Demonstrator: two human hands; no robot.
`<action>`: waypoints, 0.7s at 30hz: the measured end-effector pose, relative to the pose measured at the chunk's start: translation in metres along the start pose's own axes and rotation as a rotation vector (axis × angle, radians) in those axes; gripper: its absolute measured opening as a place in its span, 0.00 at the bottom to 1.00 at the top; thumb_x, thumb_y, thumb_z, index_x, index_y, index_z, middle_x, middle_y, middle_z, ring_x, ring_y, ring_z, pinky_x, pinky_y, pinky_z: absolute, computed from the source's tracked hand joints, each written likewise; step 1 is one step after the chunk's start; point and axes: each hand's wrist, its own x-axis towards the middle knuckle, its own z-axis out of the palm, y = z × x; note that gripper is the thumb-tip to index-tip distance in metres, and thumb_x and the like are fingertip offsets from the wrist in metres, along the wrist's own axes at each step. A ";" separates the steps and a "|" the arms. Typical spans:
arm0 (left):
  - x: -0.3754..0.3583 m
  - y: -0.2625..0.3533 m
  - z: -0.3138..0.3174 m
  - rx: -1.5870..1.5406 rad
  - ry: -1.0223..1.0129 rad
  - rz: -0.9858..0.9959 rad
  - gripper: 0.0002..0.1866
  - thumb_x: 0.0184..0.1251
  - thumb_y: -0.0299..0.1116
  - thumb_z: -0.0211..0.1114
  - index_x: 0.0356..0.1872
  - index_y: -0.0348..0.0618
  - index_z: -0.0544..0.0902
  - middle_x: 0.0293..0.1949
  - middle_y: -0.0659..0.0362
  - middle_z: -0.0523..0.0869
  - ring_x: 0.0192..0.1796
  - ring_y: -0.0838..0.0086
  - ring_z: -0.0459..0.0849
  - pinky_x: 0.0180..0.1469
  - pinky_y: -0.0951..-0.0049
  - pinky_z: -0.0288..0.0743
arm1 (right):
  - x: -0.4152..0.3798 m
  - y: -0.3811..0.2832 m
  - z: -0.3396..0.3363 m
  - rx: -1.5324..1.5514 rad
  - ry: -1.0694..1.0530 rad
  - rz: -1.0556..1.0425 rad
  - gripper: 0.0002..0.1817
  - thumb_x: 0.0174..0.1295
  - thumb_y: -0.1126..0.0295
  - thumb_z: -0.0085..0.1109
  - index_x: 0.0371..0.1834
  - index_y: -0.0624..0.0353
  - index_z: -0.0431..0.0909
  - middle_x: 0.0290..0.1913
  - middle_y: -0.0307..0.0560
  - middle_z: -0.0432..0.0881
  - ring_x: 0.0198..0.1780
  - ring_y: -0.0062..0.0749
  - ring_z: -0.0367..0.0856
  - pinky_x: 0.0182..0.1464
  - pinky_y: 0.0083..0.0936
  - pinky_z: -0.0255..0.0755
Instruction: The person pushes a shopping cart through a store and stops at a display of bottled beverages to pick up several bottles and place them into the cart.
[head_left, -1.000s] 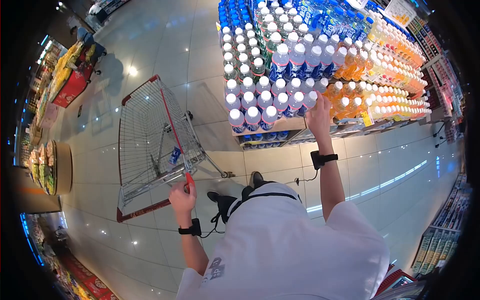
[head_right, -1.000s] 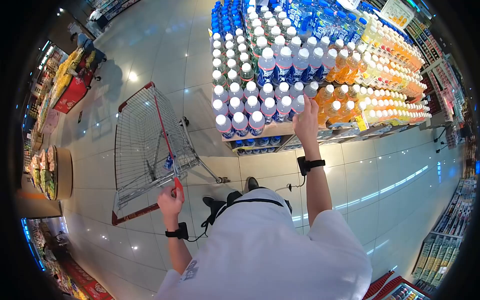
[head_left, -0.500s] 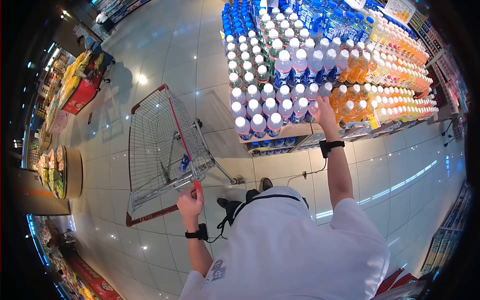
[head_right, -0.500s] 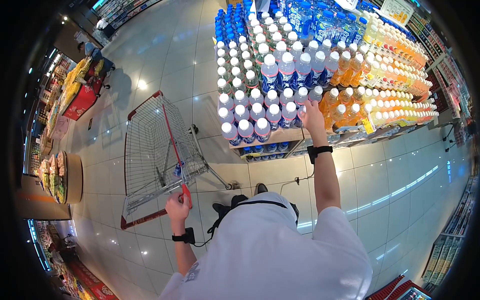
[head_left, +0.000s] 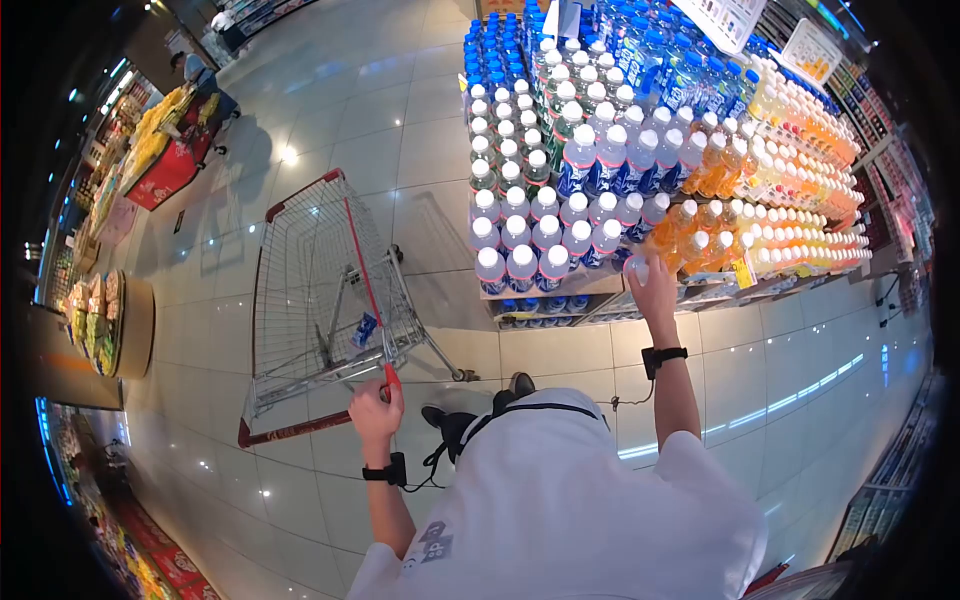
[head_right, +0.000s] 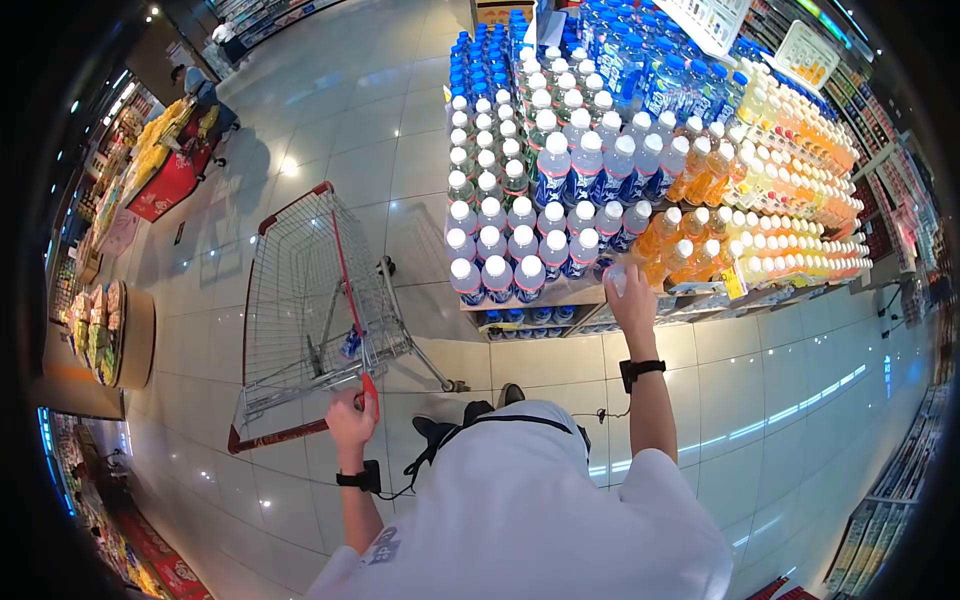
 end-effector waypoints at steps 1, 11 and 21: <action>0.001 0.001 -0.001 0.002 -0.008 0.000 0.13 0.67 0.40 0.74 0.39 0.40 0.91 0.36 0.46 0.91 0.41 0.44 0.90 0.44 0.48 0.83 | -0.002 -0.001 -0.001 -0.015 -0.005 0.019 0.25 0.69 0.53 0.72 0.60 0.57 0.77 0.51 0.62 0.87 0.49 0.69 0.89 0.46 0.58 0.84; 0.002 -0.004 0.005 -0.048 0.047 0.043 0.13 0.66 0.40 0.73 0.31 0.39 0.87 0.30 0.46 0.88 0.37 0.43 0.88 0.41 0.46 0.81 | -0.026 0.003 -0.021 -0.015 0.002 0.066 0.23 0.68 0.53 0.75 0.53 0.59 0.81 0.47 0.63 0.91 0.49 0.65 0.90 0.48 0.53 0.83; 0.001 -0.003 0.002 -0.022 0.021 0.011 0.12 0.62 0.39 0.73 0.28 0.40 0.85 0.30 0.48 0.87 0.37 0.46 0.87 0.42 0.47 0.79 | -0.068 -0.066 -0.062 0.030 -0.160 0.039 0.22 0.58 0.53 0.80 0.43 0.60 0.87 0.34 0.59 0.91 0.39 0.60 0.92 0.45 0.49 0.85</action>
